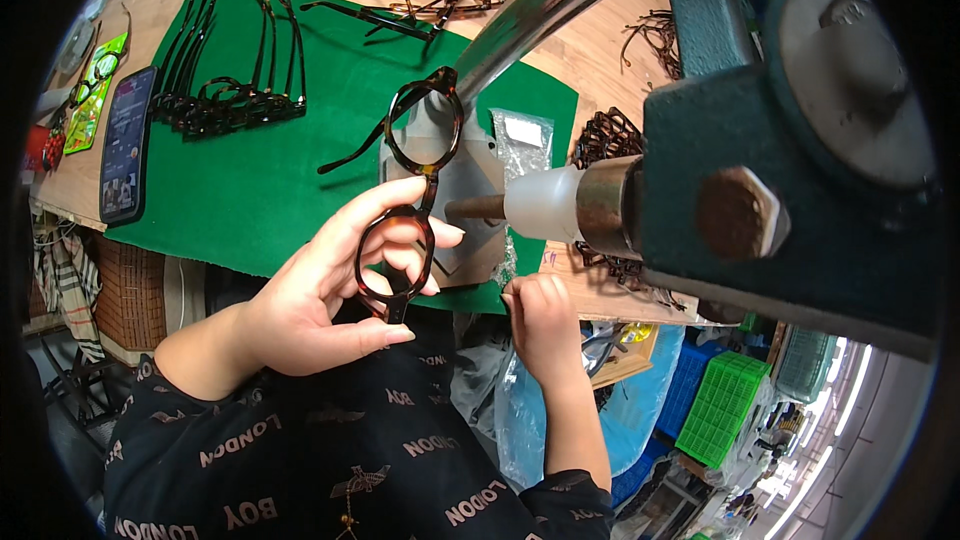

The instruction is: The person repeatedly heats the hinge area of eyeglass frames using a rotating heated tool, then bends and adjusts the temples by hand. They handle multiple frames one at a time, placing finished frames on a green mat and retrieving new ones from a pile.

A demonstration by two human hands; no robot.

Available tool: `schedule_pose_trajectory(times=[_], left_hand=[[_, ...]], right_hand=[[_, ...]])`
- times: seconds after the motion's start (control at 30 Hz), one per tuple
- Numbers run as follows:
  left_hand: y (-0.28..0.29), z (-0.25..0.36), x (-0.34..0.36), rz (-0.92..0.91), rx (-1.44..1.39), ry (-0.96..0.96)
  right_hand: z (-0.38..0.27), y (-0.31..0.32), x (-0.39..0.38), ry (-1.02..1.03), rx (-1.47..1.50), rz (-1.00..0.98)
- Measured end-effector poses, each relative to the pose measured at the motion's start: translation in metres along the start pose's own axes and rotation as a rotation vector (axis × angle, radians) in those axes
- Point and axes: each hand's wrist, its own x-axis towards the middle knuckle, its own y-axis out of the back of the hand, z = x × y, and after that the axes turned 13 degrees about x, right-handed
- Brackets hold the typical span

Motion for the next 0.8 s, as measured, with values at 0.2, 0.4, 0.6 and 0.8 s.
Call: schedule_pose_trajectory(times=[0.2,0.4,0.6,0.8], left_hand=[[0.001,0.000,-0.001,0.000,-0.003,-0.007],[-0.001,-0.004,-0.001,0.016,-0.008,-0.037],[-0.010,-0.003,-0.002,0.036,0.084,-0.028],[-0.009,-0.004,-0.004,0.059,0.290,-0.115]], right_hand=[[-0.013,0.009,0.006,-0.065,-0.073,-0.103],[-0.034,0.033,0.012,-0.117,0.343,0.038],[-0.084,0.018,0.033,0.239,0.679,0.119],[-0.094,0.014,0.044,0.383,0.492,0.124]])
